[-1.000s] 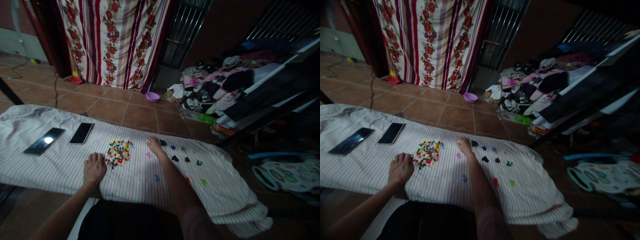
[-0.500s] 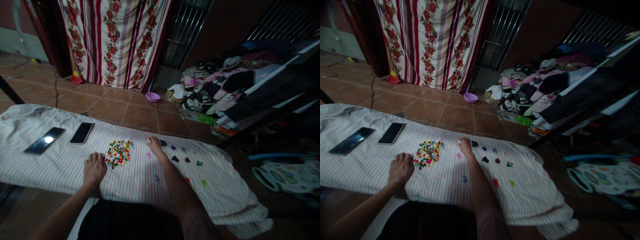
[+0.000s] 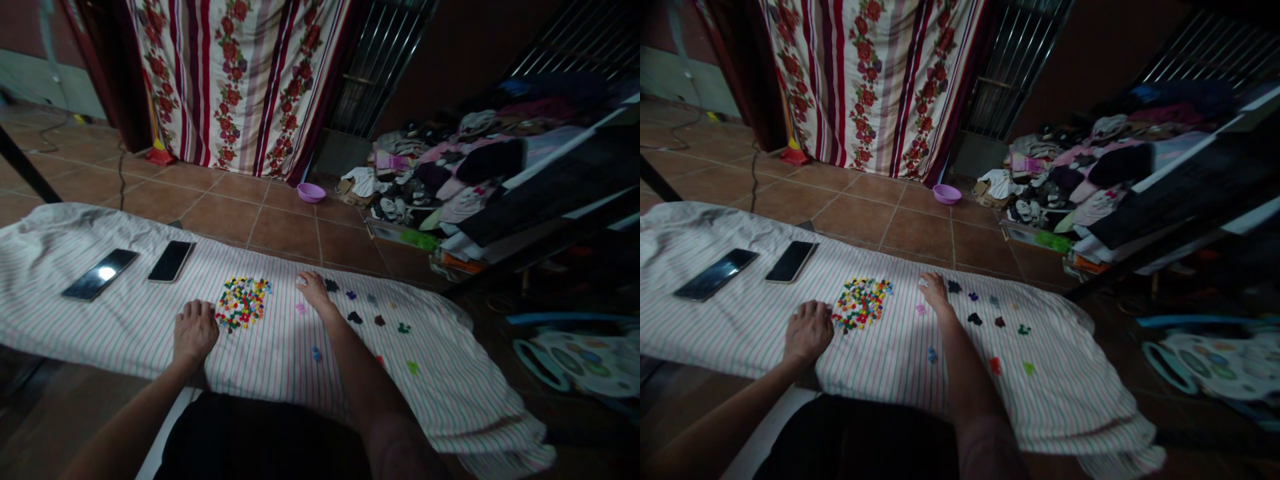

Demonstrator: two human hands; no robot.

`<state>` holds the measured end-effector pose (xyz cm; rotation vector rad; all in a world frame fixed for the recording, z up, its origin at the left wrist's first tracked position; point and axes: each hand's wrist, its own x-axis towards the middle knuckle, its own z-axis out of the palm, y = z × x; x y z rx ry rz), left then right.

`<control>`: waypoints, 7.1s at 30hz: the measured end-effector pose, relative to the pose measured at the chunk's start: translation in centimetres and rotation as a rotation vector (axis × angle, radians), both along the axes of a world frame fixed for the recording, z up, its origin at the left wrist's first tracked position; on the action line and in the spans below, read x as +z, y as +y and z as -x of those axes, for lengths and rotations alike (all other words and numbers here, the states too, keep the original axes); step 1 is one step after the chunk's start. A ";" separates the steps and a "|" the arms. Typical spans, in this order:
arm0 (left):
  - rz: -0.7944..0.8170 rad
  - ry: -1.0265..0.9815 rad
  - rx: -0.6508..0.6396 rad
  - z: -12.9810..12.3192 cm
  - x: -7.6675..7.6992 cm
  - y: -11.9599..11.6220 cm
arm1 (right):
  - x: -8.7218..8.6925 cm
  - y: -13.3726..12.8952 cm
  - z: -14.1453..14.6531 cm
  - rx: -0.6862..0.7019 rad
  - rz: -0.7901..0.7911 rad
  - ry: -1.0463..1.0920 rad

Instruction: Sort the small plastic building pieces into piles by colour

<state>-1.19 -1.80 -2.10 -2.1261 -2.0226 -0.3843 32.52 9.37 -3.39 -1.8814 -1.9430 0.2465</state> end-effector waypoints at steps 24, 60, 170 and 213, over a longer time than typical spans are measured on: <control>0.020 -0.032 0.014 -0.3 0.7 -0.1 | 0.5 -1.5 7.7 0.218 -0.060 0.029; 0.052 0.003 0.027 -0.3 0.9 -0.3 | -0.1 -5.2 9.8 0.034 -0.066 0.125; 0.045 0.005 0.034 0.2 0.2 -0.1 | -0.9 -19.3 4.9 -0.114 -0.279 0.149; 0.026 -0.001 0.023 0.1 0.2 -0.1 | 0.4 -5.0 12.3 -0.027 -0.037 0.007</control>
